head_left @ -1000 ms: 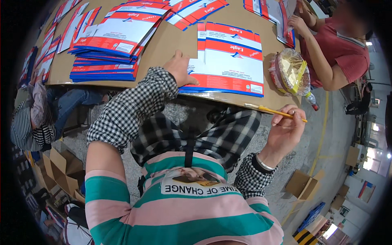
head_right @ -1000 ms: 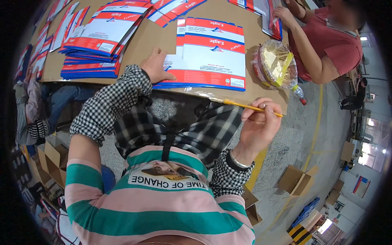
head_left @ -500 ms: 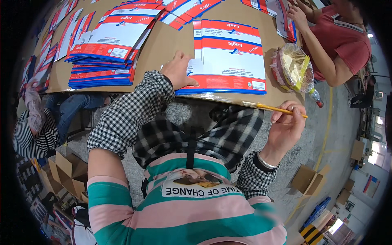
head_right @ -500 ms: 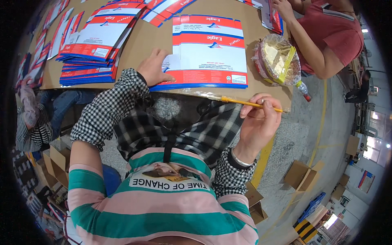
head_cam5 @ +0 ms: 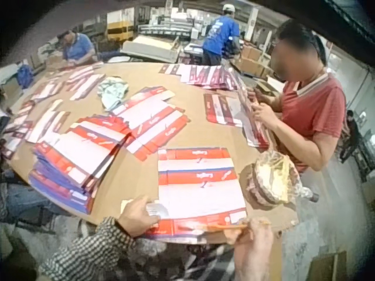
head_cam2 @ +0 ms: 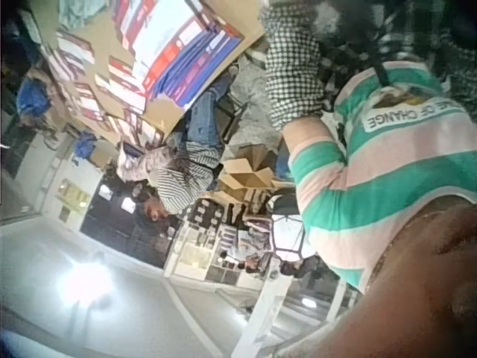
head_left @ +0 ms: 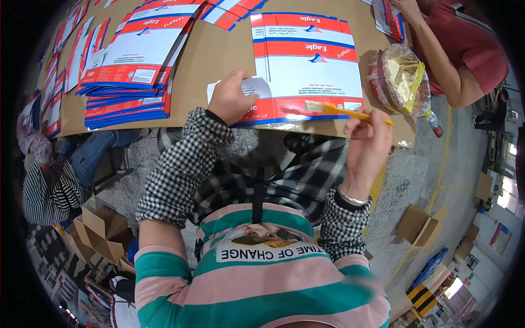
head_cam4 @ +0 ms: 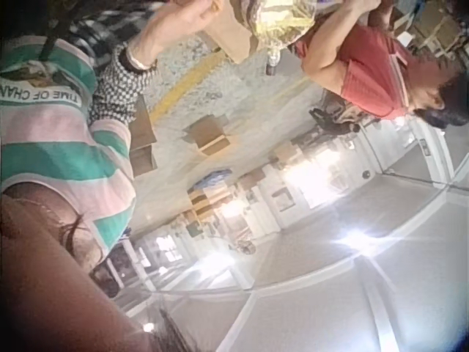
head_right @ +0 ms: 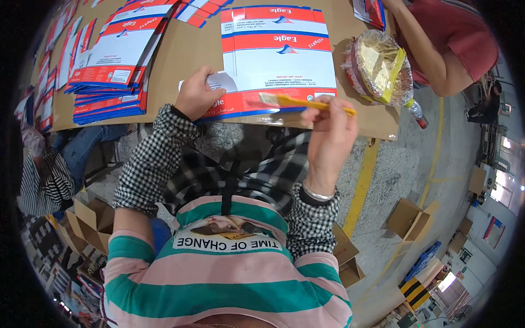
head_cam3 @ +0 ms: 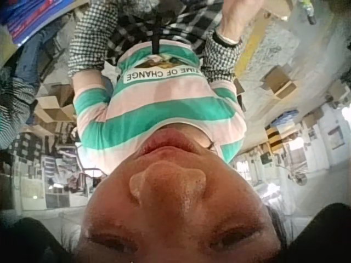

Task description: The person sits at a table in a warehouse and applies glue to the edges of flat paper sheets using a small brush. They repeatedly dip the brush into a container of white adhesive and spread it along the flaps of the paper, which are stacked in piles on the table.

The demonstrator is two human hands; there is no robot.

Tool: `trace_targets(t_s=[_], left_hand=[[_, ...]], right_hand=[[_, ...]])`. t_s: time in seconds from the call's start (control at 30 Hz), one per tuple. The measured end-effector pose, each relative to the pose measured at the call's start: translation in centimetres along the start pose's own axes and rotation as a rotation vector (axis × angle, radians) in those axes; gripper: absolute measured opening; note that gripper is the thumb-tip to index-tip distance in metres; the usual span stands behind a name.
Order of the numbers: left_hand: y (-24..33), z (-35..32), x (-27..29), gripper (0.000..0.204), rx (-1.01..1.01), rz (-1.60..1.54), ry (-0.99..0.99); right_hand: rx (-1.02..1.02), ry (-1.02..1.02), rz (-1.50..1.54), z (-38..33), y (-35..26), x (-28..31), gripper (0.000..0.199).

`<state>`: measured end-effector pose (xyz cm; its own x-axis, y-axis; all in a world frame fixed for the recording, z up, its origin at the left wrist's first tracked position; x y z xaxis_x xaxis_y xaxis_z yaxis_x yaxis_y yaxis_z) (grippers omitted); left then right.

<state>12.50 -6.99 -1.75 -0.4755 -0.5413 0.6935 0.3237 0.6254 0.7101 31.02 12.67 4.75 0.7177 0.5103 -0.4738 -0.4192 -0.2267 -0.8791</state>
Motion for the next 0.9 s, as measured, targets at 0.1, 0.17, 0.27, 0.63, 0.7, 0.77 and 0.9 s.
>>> trace_targets(t_s=[0.1, 0.17, 0.27, 0.63, 0.7, 0.77, 0.9], left_hand=[[0.2, -0.4, -0.3, 0.032, 0.114, -0.147, -0.009], [0.3, -0.8, -0.9, 0.029, 0.216, -0.377, 0.028], [-0.5, -0.9, -2.2, 0.022, 0.331, -0.578, 0.117], [-0.8, -1.9, -1.9, 0.017, 0.214, -0.686, 0.116], [-1.0, -2.0, -1.7, 0.018, 0.217, -0.682, 0.103], [-1.0, -2.0, -1.5, 0.019, 0.2, -0.664, 0.108], [-1.0, -2.0, -1.4, 0.019, 0.197, -0.642, 0.124]], right_hand=[[-0.095, 0.019, 0.019, 0.5, 3.7, -1.0, 0.012], [-0.141, 0.042, 0.01, 1.1, 5.3, -1.6, 0.012], [-0.195, 0.041, -0.008, 1.7, 6.9, -2.3, 0.013], [-0.343, -0.049, -0.046, 2.5, 10.1, -2.7, 0.014], [-0.346, -0.07, -0.069, 2.5, 10.1, -3.2, 0.014], [-0.349, -0.08, -0.087, 2.5, 10.2, -3.4, 0.014], [-0.357, -0.087, -0.105, 2.7, 10.3, -3.4, 0.014]])
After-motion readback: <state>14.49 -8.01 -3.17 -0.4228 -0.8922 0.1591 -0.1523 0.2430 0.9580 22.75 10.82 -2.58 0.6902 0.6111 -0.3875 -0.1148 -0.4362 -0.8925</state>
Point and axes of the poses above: each hand's wrist, its own z-axis towards the middle knuckle, its own x-axis out of the back of the hand, y = z × x, the point moved 3 cm from there along z, towards the middle knuckle, and after that the axes turned 10 degrees about x, right-handed, at the moved point
